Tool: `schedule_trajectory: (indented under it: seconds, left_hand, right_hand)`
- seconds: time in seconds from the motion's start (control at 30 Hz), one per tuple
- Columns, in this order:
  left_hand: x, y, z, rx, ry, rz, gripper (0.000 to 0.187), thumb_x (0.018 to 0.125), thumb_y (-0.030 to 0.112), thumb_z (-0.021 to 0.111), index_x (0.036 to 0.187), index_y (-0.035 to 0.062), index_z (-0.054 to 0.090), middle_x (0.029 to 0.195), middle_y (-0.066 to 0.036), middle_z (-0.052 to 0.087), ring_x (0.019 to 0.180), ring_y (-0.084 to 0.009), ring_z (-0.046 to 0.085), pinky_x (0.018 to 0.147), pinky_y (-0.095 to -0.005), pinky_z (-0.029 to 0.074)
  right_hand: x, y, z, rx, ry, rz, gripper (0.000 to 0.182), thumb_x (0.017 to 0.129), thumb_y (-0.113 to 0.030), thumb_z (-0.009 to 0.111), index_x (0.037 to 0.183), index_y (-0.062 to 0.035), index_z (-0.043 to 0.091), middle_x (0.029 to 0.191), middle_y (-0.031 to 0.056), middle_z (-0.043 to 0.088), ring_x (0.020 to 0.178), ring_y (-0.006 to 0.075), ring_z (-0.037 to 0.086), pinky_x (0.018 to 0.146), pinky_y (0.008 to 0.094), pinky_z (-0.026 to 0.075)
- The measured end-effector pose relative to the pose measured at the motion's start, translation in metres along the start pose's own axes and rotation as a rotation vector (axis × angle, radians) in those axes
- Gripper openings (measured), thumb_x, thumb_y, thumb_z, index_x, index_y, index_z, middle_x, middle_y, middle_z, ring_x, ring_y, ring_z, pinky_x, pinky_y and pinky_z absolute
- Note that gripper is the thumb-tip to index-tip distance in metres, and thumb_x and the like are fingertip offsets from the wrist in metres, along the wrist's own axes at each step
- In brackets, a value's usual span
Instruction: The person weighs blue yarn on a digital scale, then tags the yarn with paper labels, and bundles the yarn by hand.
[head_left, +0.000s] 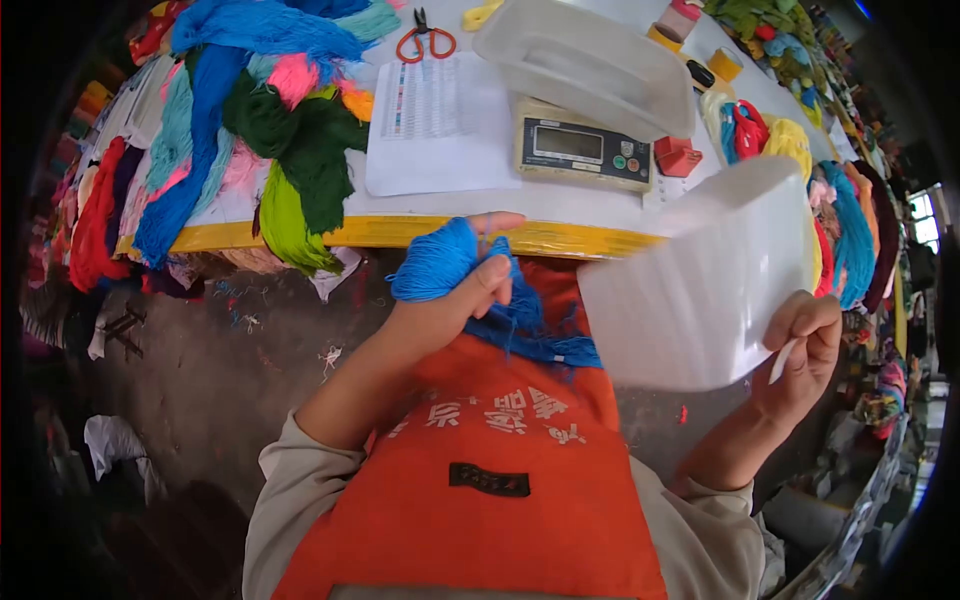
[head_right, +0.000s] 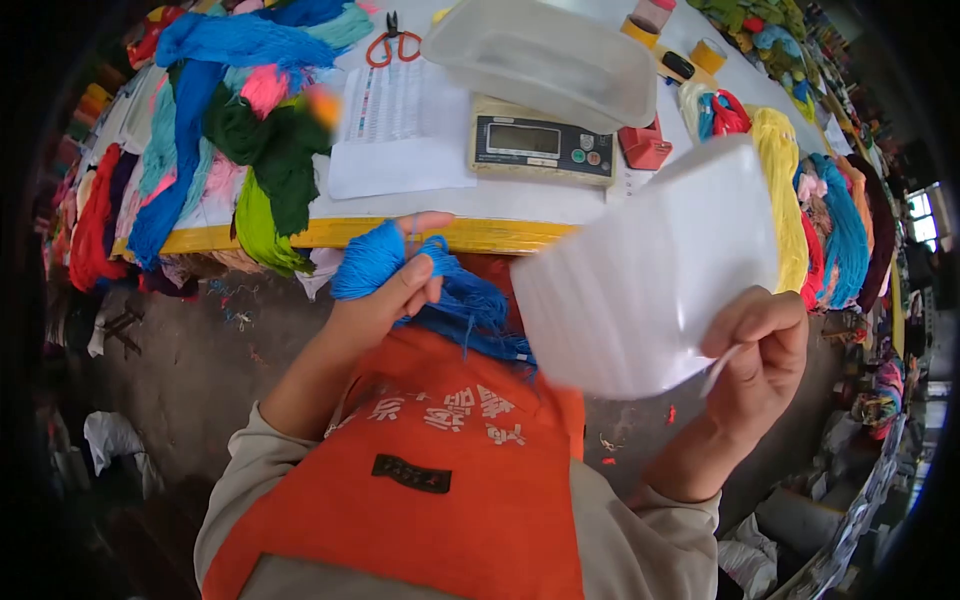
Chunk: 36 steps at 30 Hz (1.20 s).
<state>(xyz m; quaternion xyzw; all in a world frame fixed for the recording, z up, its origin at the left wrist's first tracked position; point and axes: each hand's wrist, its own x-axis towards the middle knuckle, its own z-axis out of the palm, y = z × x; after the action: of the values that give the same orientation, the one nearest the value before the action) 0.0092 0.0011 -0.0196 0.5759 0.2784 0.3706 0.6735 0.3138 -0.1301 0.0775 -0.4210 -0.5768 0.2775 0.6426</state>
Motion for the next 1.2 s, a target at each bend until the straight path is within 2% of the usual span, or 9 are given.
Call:
schedule_trajectory:
  seconds: [0.27,0.37,0.47,0.6,0.67,0.73,0.9,0.97,1.2]
  left_hand:
    - [0.008,-0.018,0.004,-0.054,-0.036,-0.015,0.038,0.1,0.014,0.052,0.133,-0.0044,0.047,0.076,-0.004,0.058,0.058,-0.006,0.045,0.053,-0.0208,0.038]
    - [0.011,-0.025,0.007,0.009,-0.054,-0.016,0.038,0.1,0.014,0.053,0.132,-0.0042,0.048,0.076,-0.004,0.058,0.059,-0.0056,0.046,0.054,-0.0207,0.039]
    - [0.009,-0.026,0.005,0.028,-0.041,-0.044,0.038,0.099,0.014,0.055,0.132,-0.004,0.049,0.076,-0.003,0.059,0.06,-0.0052,0.047,0.055,-0.0208,0.04]
    - [0.008,-0.023,0.008,0.045,-0.054,-0.044,0.038,0.098,0.013,0.054,0.132,-0.0032,0.049,0.076,-0.003,0.06,0.06,-0.0051,0.048,0.055,-0.0211,0.041]
    - [0.008,-0.022,0.012,0.026,-0.106,-0.021,0.039,0.098,0.012,0.053,0.134,-0.0027,0.047,0.076,-0.002,0.06,0.061,-0.0057,0.048,0.057,-0.0214,0.041]
    - [0.006,-0.019,0.017,0.043,-0.165,-0.013,0.042,0.099,0.012,0.053,0.136,-0.0027,0.044,0.077,-0.002,0.06,0.063,-0.0067,0.049,0.059,-0.022,0.042]
    - [-0.001,-0.002,0.025,-0.003,-0.31,-0.043,0.051,0.099,0.017,0.055,0.142,-0.0026,0.037,0.084,-0.003,0.055,0.076,-0.0094,0.056,0.072,-0.0234,0.046]
    - [-0.004,0.006,0.023,-0.034,-0.326,-0.084,0.05,0.098,0.013,0.054,0.142,-0.0029,0.035,0.087,-0.003,0.054,0.077,-0.0091,0.055,0.073,-0.0235,0.046]
    - [-0.005,0.004,0.021,0.0,-0.259,-0.124,0.049,0.098,0.009,0.051,0.142,-0.0031,0.033,0.088,-0.004,0.054,0.076,-0.0083,0.055,0.07,-0.0241,0.046]
  right_hand:
    - [-0.079,0.074,-0.117,-0.464,0.059,0.87,0.004,0.091,-0.006,0.059,0.087,-0.0066,0.058,0.078,-0.0031,0.056,0.075,0.0061,0.052,0.07,0.0223,0.042]
    - [-0.115,0.089,-0.134,-0.975,-0.196,0.895,0.003,0.087,-0.003,0.061,0.088,-0.0024,0.058,0.074,0.0055,0.061,0.071,0.014,0.059,0.065,0.03,0.047]
    - [-0.107,0.072,-0.112,-0.934,-0.386,0.884,0.008,0.086,-0.004,0.064,0.091,-0.0021,0.058,0.078,0.0108,0.065,0.072,0.0206,0.062,0.067,0.0332,0.048]
    - [-0.047,0.018,-0.026,-0.841,-0.444,0.795,0.009,0.085,-0.004,0.067,0.091,-0.003,0.059,0.084,0.0115,0.066,0.076,0.0312,0.063,0.069,0.0369,0.049]
    - [-0.021,0.003,0.004,-0.684,-0.693,0.4,0.006,0.086,0.001,0.063,0.088,-0.0038,0.059,0.09,0.0104,0.07,0.081,0.026,0.065,0.086,0.0372,0.049]
    - [-0.002,0.009,0.027,-0.589,-0.63,0.113,0.006,0.086,0.0,0.062,0.088,-0.0052,0.059,0.089,0.0086,0.07,0.084,0.0282,0.064,0.088,0.04,0.047]
    - [0.039,0.039,0.088,-0.667,-0.678,-0.143,0.012,0.081,-0.006,0.067,0.088,-0.007,0.058,0.081,0.0086,0.06,0.08,0.0327,0.06,0.083,0.0404,0.046]
    - [0.044,0.054,0.101,-0.733,-0.67,-0.359,0.021,0.073,-0.004,0.065,0.091,-0.0086,0.058,0.083,0.0055,0.062,0.08,0.027,0.063,0.079,0.0367,0.045]
    - [0.033,0.079,0.108,-0.672,-0.665,-0.295,0.022,0.076,-0.006,0.067,0.097,-0.0092,0.059,0.092,0.0063,0.064,0.084,0.0287,0.062,0.082,0.0361,0.044]
